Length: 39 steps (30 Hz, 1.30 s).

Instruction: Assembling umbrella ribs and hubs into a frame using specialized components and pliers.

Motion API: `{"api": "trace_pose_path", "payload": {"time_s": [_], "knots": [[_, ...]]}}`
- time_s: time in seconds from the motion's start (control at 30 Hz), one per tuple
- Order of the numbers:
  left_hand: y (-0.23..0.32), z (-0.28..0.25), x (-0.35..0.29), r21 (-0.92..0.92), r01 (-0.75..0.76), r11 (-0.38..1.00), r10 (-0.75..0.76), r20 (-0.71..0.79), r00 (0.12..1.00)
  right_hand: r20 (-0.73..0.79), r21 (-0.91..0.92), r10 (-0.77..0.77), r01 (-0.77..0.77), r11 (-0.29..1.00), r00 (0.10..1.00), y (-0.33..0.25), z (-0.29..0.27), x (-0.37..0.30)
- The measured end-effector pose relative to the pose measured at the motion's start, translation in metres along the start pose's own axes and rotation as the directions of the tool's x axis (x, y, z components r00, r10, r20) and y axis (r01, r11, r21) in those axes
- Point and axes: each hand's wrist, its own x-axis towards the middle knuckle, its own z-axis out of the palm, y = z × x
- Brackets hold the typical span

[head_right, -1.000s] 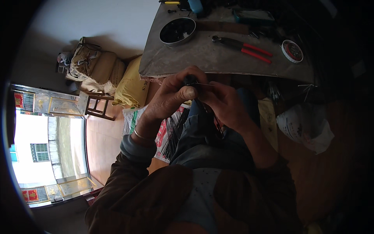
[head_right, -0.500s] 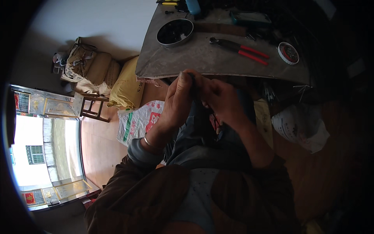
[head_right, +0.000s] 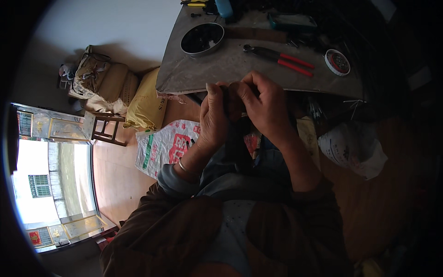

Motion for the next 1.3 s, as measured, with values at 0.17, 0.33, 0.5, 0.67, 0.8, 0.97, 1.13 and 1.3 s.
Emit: {"api": "trace_pose_path", "payload": {"time_s": [0.17, 0.33, 0.5, 0.67, 0.8, 0.97, 1.13, 1.3], "knots": [[-0.001, 0.003, 0.002, -0.024, -0.005, 1.000, 0.004, -0.038, 0.999, -0.095, -0.052, -0.118, 0.114, 0.992, 0.988, 0.002, 0.005, -0.003], [0.006, 0.010, 0.001, -0.047, -0.008, 0.999, 0.006, -0.045, 0.999, 0.061, -0.051, -0.076, 0.079, 0.996, 0.995, 0.001, -0.009, 0.024], [-0.002, 0.007, 0.000, 0.008, 0.002, 1.000, -0.002, -0.089, 0.996, 0.145, 0.359, 0.255, -0.291, 0.887, 0.956, 0.033, -0.001, 0.003], [0.002, 0.004, 0.004, 0.096, -0.043, 0.994, 0.054, -0.122, 0.991, -0.183, -0.347, -0.210, 0.137, 0.928, 0.961, 0.054, -0.047, 0.040], [0.008, -0.002, 0.002, -0.001, 0.055, 0.998, -0.055, -0.146, 0.988, 0.014, -0.791, -0.387, 0.246, 0.559, 0.922, 0.079, -0.089, 0.071], [0.014, 0.001, 0.003, 0.019, 0.047, 0.999, -0.042, -0.194, 0.980, 0.234, -0.810, -0.399, 0.405, 0.425, 0.887, 0.100, -0.099, 0.085], [0.009, -0.001, 0.010, 0.039, 0.016, 0.999, -0.008, -0.200, 0.980, 0.011, -0.484, -0.225, 0.202, 0.851, 0.974, 0.054, -0.081, 0.048], [0.012, 0.002, 0.011, 0.020, 0.041, 0.999, -0.036, -0.207, 0.978, 0.101, -0.508, -0.311, 0.318, 0.801, 0.945, 0.017, -0.069, -0.011]]}}
